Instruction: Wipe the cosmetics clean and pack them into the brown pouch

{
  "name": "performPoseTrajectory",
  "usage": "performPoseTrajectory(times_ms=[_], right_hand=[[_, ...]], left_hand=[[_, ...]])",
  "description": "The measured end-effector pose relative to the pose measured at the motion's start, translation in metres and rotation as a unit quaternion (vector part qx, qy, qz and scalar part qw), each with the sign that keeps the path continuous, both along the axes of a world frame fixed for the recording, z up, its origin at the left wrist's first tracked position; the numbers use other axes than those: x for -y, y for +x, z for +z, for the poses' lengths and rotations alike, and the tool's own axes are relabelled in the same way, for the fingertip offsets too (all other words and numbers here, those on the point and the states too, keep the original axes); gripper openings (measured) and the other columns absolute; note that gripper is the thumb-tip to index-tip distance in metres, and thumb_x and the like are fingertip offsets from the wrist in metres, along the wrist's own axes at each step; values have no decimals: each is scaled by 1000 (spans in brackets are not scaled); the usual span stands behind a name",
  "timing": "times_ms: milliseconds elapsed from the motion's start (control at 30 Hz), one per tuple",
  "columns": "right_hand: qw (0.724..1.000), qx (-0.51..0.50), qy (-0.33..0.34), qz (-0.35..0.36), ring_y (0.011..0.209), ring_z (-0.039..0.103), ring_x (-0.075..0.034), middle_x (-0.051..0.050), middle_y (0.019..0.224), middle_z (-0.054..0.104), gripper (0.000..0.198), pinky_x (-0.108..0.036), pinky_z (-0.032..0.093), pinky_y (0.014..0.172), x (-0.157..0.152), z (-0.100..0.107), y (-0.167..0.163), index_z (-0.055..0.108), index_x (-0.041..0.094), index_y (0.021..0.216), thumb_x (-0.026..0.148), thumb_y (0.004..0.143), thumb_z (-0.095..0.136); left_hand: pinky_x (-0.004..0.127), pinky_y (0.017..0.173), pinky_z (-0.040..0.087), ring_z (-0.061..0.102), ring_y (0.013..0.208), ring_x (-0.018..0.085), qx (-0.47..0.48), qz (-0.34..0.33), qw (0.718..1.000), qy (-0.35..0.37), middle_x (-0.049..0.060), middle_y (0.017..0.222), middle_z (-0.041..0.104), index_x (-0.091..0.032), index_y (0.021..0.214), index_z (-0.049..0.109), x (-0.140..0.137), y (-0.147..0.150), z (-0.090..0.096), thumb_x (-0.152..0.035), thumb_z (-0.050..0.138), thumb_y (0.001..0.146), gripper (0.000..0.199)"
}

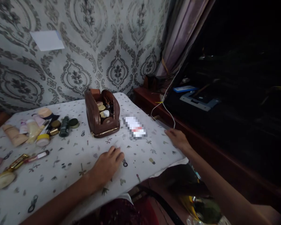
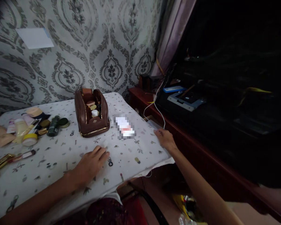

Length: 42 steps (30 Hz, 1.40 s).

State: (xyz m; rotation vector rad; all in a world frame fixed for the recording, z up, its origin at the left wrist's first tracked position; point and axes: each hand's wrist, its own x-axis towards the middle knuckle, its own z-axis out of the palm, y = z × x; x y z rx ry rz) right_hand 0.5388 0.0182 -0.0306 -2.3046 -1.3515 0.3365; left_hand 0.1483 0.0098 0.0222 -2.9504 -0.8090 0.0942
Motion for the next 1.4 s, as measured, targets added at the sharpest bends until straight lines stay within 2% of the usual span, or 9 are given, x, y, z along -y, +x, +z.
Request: performPoseTrajectory(times_ms=[267, 367, 500, 633, 800, 967, 1100, 1233, 1400], right_hand=[[996, 78, -12, -43, 87, 68, -37, -23, 98, 71, 24, -43, 47, 63, 10, 22, -11, 70, 22, 87, 34, 81, 50], [978, 154, 132, 45, 103, 65, -38, -23, 106, 68, 28, -49, 51, 76, 12, 31, -41, 67, 26, 94, 39, 81, 46], [955, 21, 186, 228, 86, 69, -30, -13, 105, 72, 23, -43, 56, 70, 8, 38, -128, 65, 34, 99, 45, 84, 51], [881, -71, 157, 441, 89, 70, -27, -10, 102, 73, 24, -42, 57, 77, -12, 39, -236, 67, 32, 101, 41, 89, 49], [806, -100, 142, 567, 92, 67, -25, -9, 99, 71, 25, -40, 55, 81, -47, 40, -337, 68, 26, 106, 32, 92, 49], [783, -184, 114, 583, 86, 66, -21, -8, 96, 70, 23, -33, 52, 74, -78, 44, -414, 68, 20, 102, 28, 87, 53], [787, -289, 98, 536, 78, 64, -18, -4, 85, 70, 19, -28, 48, 66, -91, 32, -455, 68, 19, 95, 28, 84, 54], [799, -308, 116, 504, 65, 58, -16, 0, 71, 65, 21, -27, 45, 61, -91, 14, -466, 67, 19, 94, 29, 83, 53], [799, -322, 98, 499, 62, 56, -16, 0, 69, 62, 24, -27, 44, 60, -86, 8, -461, 67, 19, 94, 33, 84, 51]], left_hand=[[39, 91, 54, 50, 115, 25, 81, 99, 991, -31, 11, 123, 55, -18, 112, 57, 5, -73, -5, -6, 48, 90, 26], [37, 86, 55, 52, 110, 24, 54, 154, 986, -44, 9, 116, 56, -18, 108, 58, 0, -100, 2, -6, 46, 90, 25], [36, 85, 56, 50, 113, 24, 29, 222, 974, -30, 9, 118, 55, -18, 109, 57, -7, -137, 7, -7, 45, 90, 26], [34, 83, 56, 50, 115, 23, 4, 287, 958, -5, 9, 120, 55, -20, 112, 56, -10, -178, 5, -7, 44, 89, 29], [35, 81, 55, 51, 116, 25, 10, 370, 929, 12, 12, 122, 56, -20, 111, 59, 0, -229, 8, -10, 43, 91, 27], [32, 86, 50, 57, 111, 21, 95, 434, 896, 14, 8, 114, 65, -20, 98, 64, 1, -268, 24, -8, 41, 88, 28], [31, 77, 45, 63, 95, 23, 140, 528, 837, 42, 7, 98, 70, -21, 96, 65, -25, -301, 48, -16, 39, 91, 26], [27, 73, 41, 63, 91, 23, 212, 586, 779, 66, 7, 96, 72, -20, 107, 66, -71, -342, 68, -25, 43, 91, 29], [25, 72, 43, 62, 88, 19, 242, 594, 764, 73, 9, 104, 72, -12, 112, 66, -127, -386, 73, -28, 43, 92, 34]])
